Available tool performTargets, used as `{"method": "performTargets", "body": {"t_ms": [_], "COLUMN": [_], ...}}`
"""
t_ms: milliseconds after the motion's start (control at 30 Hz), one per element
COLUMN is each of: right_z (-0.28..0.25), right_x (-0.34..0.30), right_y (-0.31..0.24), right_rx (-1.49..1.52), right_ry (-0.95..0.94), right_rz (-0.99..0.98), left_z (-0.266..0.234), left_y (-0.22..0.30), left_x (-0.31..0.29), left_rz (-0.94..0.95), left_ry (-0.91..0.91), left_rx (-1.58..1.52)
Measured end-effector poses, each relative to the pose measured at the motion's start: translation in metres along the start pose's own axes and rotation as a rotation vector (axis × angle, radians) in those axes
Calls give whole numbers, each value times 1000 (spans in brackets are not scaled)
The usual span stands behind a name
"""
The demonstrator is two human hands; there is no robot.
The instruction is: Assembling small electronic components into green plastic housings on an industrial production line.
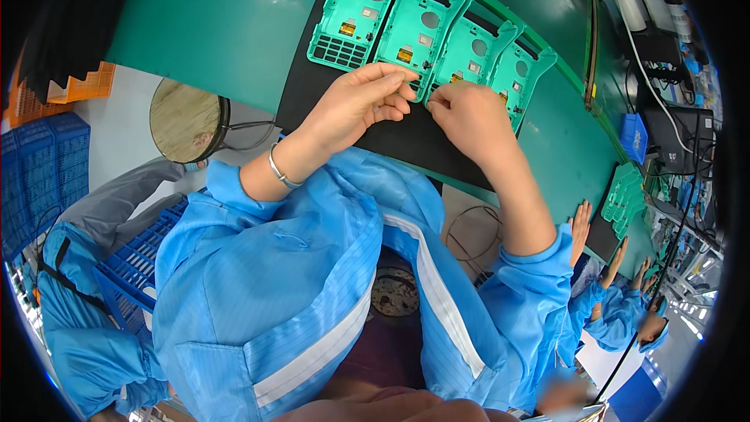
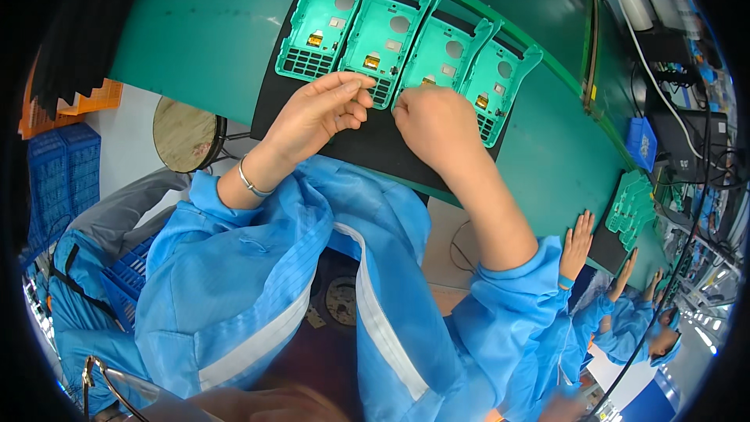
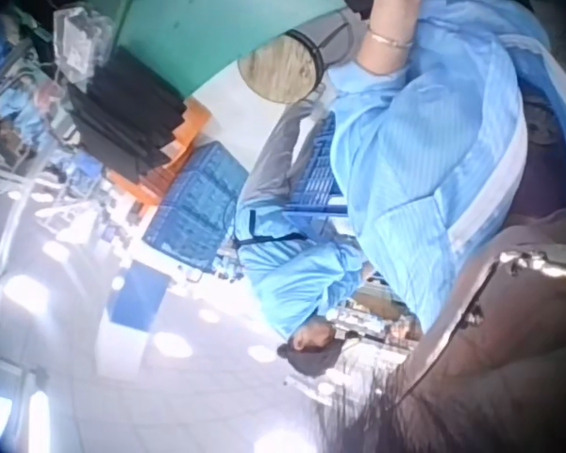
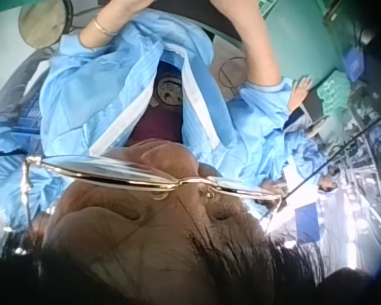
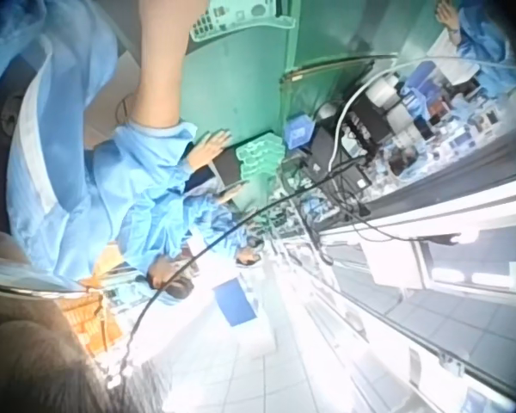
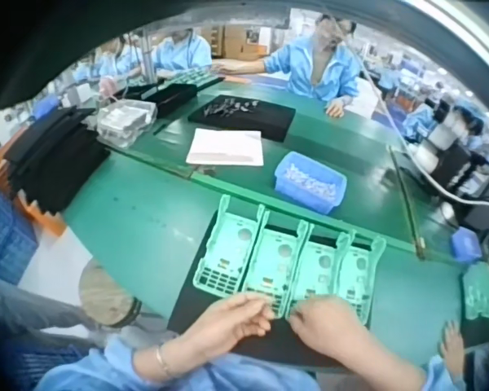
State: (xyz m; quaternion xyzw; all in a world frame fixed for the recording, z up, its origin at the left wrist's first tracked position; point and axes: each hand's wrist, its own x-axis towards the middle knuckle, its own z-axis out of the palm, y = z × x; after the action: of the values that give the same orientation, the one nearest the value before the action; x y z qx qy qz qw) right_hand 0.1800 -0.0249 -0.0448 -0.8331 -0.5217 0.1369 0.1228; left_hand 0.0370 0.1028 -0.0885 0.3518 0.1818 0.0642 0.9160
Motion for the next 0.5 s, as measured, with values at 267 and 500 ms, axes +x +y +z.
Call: {"method": "performTargets", "body": {"t_ms": [267, 500], "right_z": [-9, 3], "right_x": [-21, -39], "right_y": [4, 9], "right_rx": [119, 85], "right_ry": [-45, 371], "right_rz": [26, -161], "left_z": [2, 7], "left_y": [7, -9], "left_x": [-8, 13], "left_rz": [-86, 604], "left_ry": [6, -97], "left_rx": [190, 1379]}}
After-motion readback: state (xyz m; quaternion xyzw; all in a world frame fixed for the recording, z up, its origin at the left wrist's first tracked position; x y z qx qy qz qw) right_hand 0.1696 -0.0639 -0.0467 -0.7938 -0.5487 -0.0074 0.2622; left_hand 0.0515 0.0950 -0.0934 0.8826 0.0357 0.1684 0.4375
